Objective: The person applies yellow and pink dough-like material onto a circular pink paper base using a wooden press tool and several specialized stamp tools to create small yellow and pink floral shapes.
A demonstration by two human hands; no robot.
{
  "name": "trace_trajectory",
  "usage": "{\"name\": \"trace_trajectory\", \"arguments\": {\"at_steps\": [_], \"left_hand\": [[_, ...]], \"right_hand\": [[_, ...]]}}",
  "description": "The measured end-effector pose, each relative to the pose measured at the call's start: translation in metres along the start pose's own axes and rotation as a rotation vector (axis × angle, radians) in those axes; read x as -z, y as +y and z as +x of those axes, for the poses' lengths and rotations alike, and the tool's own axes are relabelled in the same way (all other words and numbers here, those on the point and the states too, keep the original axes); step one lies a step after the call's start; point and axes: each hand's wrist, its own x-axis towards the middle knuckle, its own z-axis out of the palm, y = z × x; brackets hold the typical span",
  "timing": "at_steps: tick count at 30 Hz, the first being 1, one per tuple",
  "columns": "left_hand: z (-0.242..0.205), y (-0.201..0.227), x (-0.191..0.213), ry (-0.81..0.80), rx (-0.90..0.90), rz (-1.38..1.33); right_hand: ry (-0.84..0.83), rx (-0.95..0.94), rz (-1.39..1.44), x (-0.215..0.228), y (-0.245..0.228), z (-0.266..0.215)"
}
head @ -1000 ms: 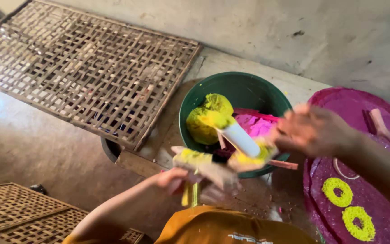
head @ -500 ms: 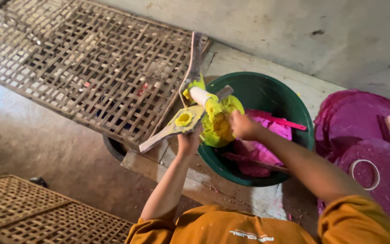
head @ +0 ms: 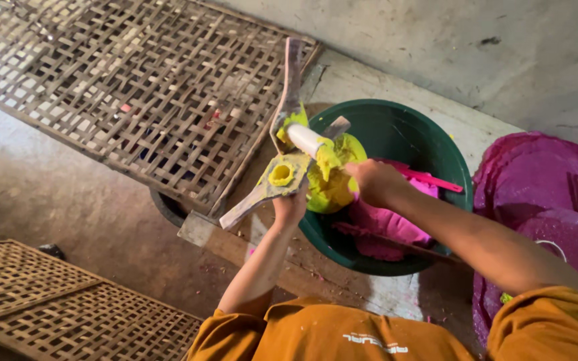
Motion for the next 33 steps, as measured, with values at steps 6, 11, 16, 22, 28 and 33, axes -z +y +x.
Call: {"name": "trace_trajectory", "arguments": {"at_steps": [6, 11, 16, 22, 28, 33], "left_hand": [[0.004, 0.002, 0.002, 0.004, -0.087, -0.020], [0.008, -0.006, 0.000, -0.006, -0.097, 0.022], [0.019, 0.000, 0.007, -0.021, 0.059, -0.147], [0.020, 0.066, 0.024, -0.079, -0.105, -0.015], [0.003, 0.130, -0.009, -0.153, -0.207, 0.063], [-0.004, 0.149, -0.024, -0.124, -0.304, 0.282]], "right_hand": [[-0.120, -0.055, -0.096, -0.014, -0.028, -0.023], [0.029, 0.072, 0.088, -0.032, -0.047, -0.066], [0.038, 0.228, 0.462, -0.023, -0.029, -0.105], [0.302, -0.208, 0.572, 0.007, 0.012, -0.183], [0.763, -0.008, 0.614, -0.023, -0.005, -0.199], [0.718, -0.069, 0.633, -0.033, -0.019, -0.185]]}}
